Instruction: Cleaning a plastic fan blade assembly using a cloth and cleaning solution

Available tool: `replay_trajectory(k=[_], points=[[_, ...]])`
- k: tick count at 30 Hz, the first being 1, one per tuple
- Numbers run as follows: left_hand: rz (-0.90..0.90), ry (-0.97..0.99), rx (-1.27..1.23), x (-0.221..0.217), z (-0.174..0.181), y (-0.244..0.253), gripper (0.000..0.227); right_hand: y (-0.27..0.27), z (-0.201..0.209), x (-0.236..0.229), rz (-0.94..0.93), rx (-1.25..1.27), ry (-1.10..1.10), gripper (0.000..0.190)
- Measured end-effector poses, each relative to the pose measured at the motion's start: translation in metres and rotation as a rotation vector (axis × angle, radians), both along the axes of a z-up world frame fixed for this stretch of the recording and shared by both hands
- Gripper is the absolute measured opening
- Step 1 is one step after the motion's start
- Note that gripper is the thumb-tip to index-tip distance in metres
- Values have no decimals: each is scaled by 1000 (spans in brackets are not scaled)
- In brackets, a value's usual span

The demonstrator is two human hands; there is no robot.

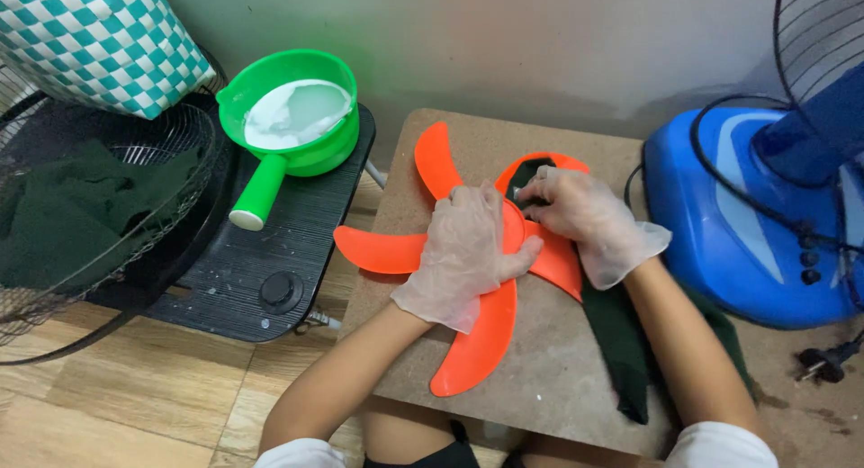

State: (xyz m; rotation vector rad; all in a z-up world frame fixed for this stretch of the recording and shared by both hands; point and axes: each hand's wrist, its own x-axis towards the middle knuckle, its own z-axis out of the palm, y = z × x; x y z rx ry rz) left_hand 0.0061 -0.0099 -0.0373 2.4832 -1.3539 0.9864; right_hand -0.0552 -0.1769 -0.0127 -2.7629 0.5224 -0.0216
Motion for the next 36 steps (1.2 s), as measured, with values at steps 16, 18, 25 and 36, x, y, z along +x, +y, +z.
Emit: replay_trajectory(k=[16,18,25,36], points=[[-255,235,-145,-1,30,23,74,-5,94,-83,-207,-720,-737,23],[-155,328,66,3,30,23,78,-11,98,-106,-254,-723,-569,21],[-272,439,22,7,69,54,106,5,122,-160,-381,-974,-212,29],[-268,418,216,12,88,64,105,-76,44,-226,-230,-182,-837,12]])
